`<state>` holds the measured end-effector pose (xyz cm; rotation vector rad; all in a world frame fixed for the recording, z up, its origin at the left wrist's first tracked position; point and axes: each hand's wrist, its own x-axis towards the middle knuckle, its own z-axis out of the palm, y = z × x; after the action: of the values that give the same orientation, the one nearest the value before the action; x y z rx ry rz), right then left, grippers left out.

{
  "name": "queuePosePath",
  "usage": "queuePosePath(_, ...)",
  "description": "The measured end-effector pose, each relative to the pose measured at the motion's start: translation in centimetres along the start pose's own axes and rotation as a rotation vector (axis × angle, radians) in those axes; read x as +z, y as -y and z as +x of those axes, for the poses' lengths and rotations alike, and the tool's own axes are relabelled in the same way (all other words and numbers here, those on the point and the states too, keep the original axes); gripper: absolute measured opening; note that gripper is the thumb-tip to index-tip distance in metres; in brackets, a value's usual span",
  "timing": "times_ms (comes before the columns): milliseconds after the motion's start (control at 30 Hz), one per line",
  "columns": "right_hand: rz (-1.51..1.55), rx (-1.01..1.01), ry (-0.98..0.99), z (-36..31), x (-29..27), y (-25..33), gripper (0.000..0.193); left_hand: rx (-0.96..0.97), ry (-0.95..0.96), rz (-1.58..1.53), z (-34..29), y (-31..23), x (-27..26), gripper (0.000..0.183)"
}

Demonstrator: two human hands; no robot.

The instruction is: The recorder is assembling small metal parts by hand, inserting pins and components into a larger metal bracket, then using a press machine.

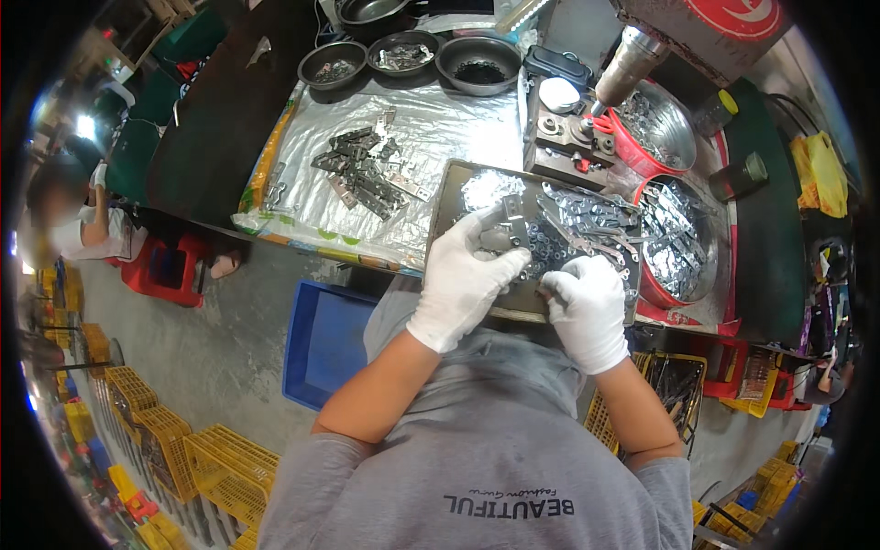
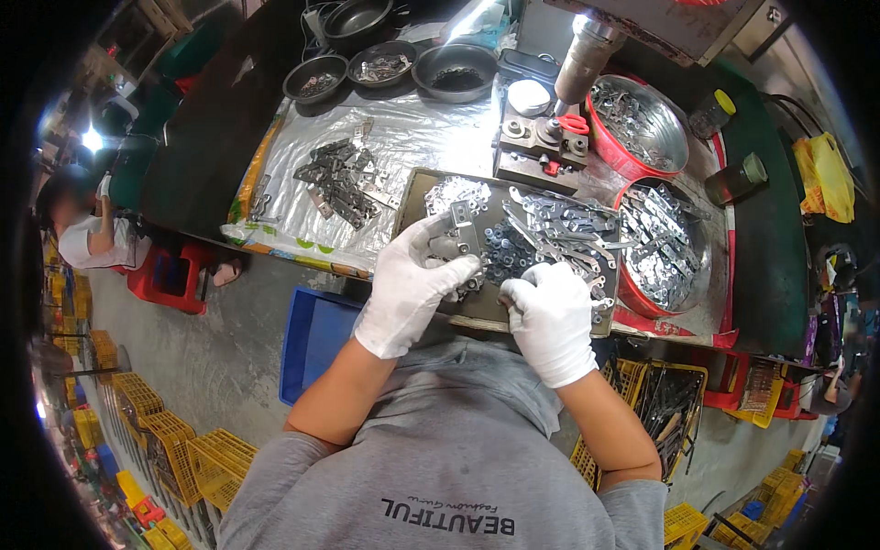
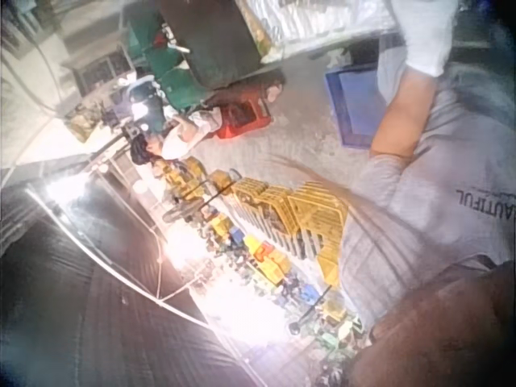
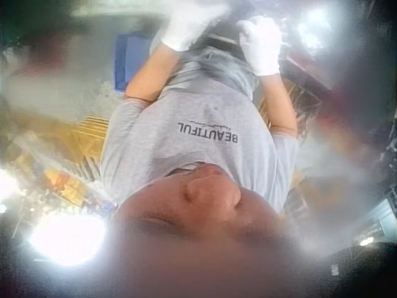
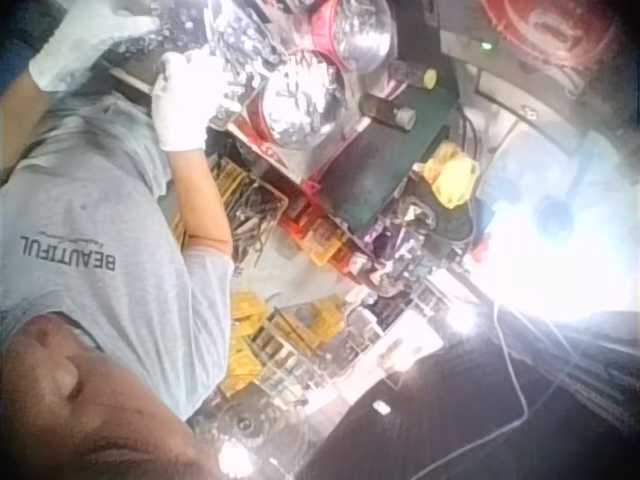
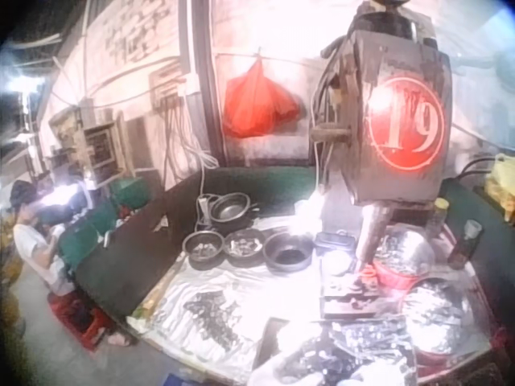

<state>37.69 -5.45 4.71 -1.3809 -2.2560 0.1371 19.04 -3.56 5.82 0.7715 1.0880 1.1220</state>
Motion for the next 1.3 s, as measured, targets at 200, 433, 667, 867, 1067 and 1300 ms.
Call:
queuePosePath(200, 0.106, 0.127, -0.075, 0.3, -1.7, -2.2, 0.017, 0.044, 0.011, -0.055, 0.1, -0.2, 0.0, 0.058)
queuePosePath(433, 0.041, 0.217, 0.117, -1.6, -6.0, -7.2, 0.012, 0.02, 0.042, 0.015, 0.1, 0.2, -0.1, 0.06)
queuePosePath(667, -0.16, 0.061, 0.135, -2.4, -3.9, -4.4, 0.014, -0.027, 0.109, 0.107, 0.3, 0.2, 1.6, 0.055)
queuePosePath(867, -0.23, 0.119, 0.158, -1.9, -2.8, -3.3, 0.013, -0.05, 0.117, 0.098, 0.1, -0.1, 1.8, 0.055)
queuePosePath(1067, -0.258, 0.146, 0.156, -1.8, -3.1, -2.8, 0.007, -0.038, 0.11, 0.075, 0.1, 0.3, 1.8, 0.057)
queuePosePath(1300, 0.796, 0.594, -0.209, -0.5, -4.6, -3.2, 0.012, -0.041, 0.2, 0.103, 0.4, 0.7, 2.1, 0.058)
